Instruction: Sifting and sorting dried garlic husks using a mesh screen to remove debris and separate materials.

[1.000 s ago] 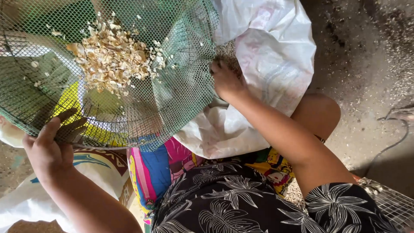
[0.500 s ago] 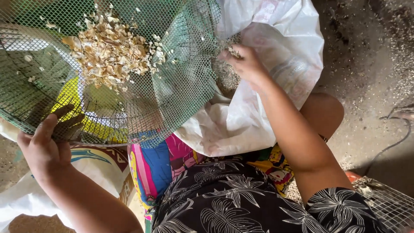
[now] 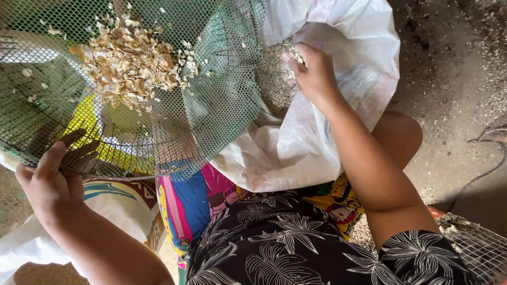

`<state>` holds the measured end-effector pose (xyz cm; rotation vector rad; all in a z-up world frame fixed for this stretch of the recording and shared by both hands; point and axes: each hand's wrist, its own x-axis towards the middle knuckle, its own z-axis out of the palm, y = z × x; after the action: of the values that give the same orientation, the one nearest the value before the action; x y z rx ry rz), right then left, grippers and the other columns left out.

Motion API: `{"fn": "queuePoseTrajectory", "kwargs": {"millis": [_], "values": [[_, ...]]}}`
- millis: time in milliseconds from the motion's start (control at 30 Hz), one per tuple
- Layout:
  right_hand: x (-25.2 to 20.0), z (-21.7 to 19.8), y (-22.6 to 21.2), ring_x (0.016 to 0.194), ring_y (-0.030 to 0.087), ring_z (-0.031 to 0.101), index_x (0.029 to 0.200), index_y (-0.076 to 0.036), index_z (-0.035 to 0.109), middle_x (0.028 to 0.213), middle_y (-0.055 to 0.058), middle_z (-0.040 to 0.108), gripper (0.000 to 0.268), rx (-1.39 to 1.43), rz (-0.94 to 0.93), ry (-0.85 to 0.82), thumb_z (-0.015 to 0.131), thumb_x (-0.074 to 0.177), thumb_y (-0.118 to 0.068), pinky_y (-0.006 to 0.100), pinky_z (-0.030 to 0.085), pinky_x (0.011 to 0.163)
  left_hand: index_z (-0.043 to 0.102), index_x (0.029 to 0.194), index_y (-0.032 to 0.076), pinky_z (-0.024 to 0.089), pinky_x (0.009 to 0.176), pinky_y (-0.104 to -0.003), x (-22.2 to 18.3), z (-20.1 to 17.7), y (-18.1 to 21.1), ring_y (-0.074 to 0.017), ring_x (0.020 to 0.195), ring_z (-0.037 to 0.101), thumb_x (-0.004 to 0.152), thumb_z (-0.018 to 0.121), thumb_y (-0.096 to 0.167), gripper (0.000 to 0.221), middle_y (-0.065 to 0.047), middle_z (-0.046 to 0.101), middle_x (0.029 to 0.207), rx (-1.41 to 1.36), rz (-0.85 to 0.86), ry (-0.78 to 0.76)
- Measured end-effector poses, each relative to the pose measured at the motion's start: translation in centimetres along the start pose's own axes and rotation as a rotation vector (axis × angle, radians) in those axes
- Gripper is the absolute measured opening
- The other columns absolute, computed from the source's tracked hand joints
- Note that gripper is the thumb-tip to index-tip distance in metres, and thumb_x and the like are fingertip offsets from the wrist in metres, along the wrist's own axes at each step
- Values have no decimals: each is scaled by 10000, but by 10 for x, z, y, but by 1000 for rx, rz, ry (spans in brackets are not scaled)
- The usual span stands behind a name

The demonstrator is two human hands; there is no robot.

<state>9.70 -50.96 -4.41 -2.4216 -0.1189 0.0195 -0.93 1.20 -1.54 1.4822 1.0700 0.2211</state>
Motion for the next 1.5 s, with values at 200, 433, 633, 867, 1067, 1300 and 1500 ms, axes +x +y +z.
{"fn": "queuePoseTrajectory", "kwargs": {"millis": [200,433,633,867,1067,1300,1500], "values": [[5,-11,-23,619,73,660,1142,-75,746,1087,111,790,208,19,33,-119,743,959,23,184,541,504,403,1233,151,268,291,-222,-4,-2,0,-27,534,487,916,803,269,524,-38,598,1140,91,-1,-18],[35,27,-83,1555,423,104,1590,-110,327,1690,204,134,911,-453,434,-663,430,806,343,714,117,1224,433,1233,110,700,572,-243,5,-4,-2,-130,900,776,842,845,233,581,-51,613,1189,-18,0,-37],[27,59,-46,1501,495,-198,1333,-99,564,1714,137,-131,597,-562,236,-751,426,869,250,682,476,1057,377,1128,79,792,637,-440,-2,1,0,-283,907,874,830,835,138,549,-192,694,1265,-200,60,-136],[5,72,-9,1257,375,467,1416,-73,533,1402,162,468,594,-429,27,-590,492,877,172,499,483,975,368,1092,133,684,548,-361,15,-9,-11,-201,885,756,893,857,187,531,-61,551,1111,-86,43,-93],[11,14,-62,874,183,550,1488,-103,520,1458,177,541,683,-133,414,-434,536,882,212,245,551,577,402,1135,146,562,425,-265,0,-3,0,-144,778,746,895,830,219,496,-32,587,1166,-14,25,-76],[1,-5,-11,753,102,600,1305,-48,621,1074,44,676,313,191,319,-317,653,994,-43,218,505,632,377,1174,80,786,644,-422,15,-8,-14,-269,943,816,832,876,143,607,-133,584,1180,-181,55,-110],[-13,-53,-41,1175,155,655,1272,-67,669,1424,107,636,346,686,432,-211,615,952,54,259,580,1036,375,1068,155,575,526,-310,24,-14,-22,-155,847,685,930,864,162,508,-75,537,1095,-110,56,-71]]}}
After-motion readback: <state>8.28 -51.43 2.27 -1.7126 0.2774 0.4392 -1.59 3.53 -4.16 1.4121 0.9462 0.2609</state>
